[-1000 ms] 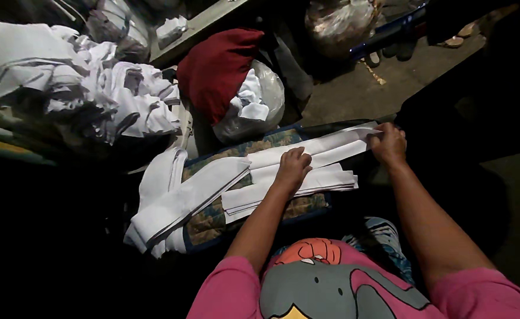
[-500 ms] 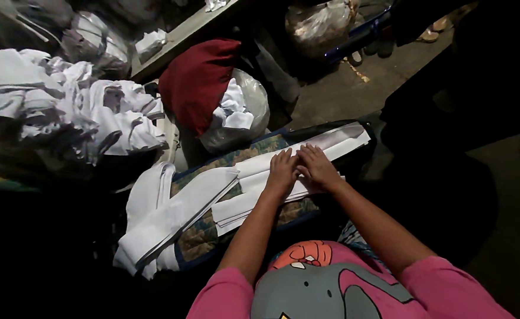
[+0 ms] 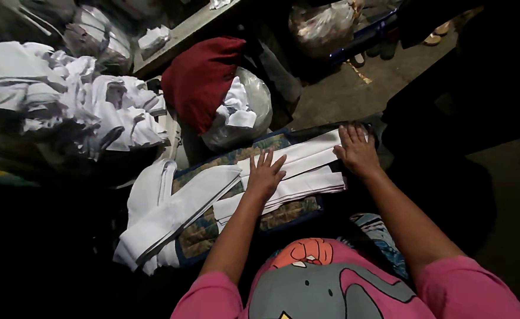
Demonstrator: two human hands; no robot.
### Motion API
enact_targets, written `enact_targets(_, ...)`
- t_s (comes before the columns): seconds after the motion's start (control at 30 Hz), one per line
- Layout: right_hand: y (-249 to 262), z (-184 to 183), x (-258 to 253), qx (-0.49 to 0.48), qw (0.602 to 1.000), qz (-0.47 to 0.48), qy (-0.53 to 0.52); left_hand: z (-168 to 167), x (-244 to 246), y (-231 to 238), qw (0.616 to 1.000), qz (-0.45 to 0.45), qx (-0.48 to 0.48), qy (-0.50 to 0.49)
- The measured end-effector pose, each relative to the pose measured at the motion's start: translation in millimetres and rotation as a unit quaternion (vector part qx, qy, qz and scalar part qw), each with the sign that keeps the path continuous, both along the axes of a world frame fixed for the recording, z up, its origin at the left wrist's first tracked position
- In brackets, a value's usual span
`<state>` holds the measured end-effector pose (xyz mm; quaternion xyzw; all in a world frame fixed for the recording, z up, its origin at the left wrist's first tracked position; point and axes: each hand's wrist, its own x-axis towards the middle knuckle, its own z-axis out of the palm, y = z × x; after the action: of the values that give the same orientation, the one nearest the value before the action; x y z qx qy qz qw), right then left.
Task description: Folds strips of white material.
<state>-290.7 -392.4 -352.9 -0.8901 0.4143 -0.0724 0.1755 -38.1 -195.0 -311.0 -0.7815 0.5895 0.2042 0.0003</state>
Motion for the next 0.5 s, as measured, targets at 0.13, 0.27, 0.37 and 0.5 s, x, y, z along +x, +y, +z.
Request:
enact_targets(0.13,19,17,-3,-0.024,0.995,-0.021,-0.095,11,-8,11,0.994,0.003,-0.102,0.026)
enact_targets(0.27,51,29,-17,0.076,0.992,0.023,-0.101,23,-34,22,0.989,0.016,-0.103,0.105)
enact_targets(0.37,63,25,-23,0.123,0.99,0.042,-0.049,21,-46,28,0.991,0.024,-0.055,0.12)
enact_targets(0.5,66,25,-22,0.113,0.991,0.046,-0.053,17,-51,29,0.991,0.036,-0.055,0.117)
